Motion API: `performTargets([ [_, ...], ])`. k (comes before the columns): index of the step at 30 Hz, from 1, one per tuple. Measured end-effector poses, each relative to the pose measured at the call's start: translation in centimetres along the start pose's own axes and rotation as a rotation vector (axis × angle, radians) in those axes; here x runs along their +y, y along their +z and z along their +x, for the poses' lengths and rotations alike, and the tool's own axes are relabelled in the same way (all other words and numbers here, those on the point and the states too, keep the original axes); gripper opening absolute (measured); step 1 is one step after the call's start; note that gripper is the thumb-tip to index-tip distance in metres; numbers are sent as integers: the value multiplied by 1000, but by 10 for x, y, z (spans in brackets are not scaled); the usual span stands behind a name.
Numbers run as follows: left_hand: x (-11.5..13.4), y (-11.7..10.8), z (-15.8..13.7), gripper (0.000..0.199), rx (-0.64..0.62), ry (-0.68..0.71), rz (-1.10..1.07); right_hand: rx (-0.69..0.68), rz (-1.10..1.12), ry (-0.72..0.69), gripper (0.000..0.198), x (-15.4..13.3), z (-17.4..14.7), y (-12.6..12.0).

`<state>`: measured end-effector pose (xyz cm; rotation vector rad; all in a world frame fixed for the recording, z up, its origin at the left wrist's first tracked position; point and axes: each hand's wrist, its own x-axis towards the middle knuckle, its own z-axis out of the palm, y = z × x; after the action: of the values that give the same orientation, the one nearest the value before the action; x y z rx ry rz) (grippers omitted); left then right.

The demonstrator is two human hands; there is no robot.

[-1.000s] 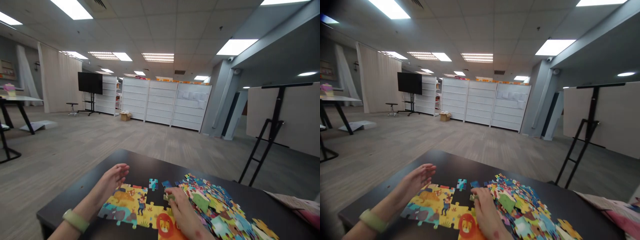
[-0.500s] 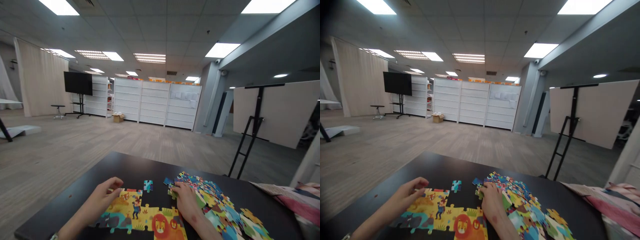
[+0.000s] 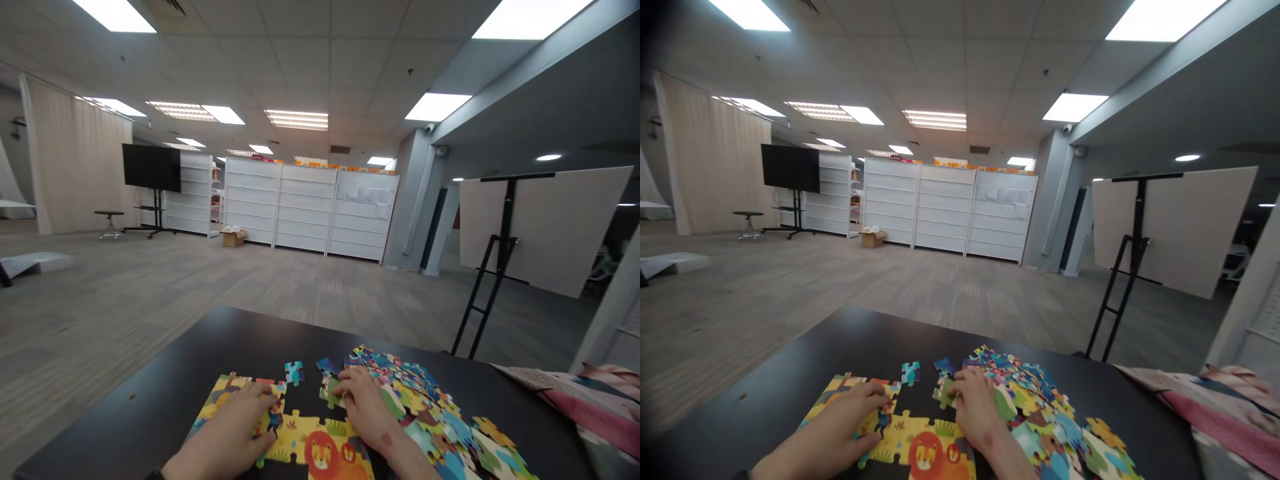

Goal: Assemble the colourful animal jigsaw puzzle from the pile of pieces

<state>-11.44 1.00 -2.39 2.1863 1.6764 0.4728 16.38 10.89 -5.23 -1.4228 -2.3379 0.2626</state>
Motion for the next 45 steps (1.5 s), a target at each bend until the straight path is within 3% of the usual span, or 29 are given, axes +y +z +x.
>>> performTargets([
  [3, 6, -1, 9, 31, 23, 4, -10, -24, 87, -88, 35, -2, -3, 3],
  [5, 10, 1, 15, 28, 35, 23, -21, -8, 115, -76, 37, -1, -4, 4],
  [14, 37, 14, 27, 43, 22, 93, -70, 71, 294, -20, 37, -5, -1, 1],
  [18, 44, 19, 29, 56, 26, 83, -82, 153, 495, -21, 23, -8, 5, 1],
  [24, 48, 30, 29, 96, 20, -38, -55, 313, 676, 66, 29, 3, 12, -9],
  [36, 17, 10, 18, 93, -27, -193, -20, 245, 975, 78, 39, 2, 14, 4],
  [45, 29, 8, 10, 95, -96, -34, -102, 148, 903, 62, 39, -2, 11, 0],
])
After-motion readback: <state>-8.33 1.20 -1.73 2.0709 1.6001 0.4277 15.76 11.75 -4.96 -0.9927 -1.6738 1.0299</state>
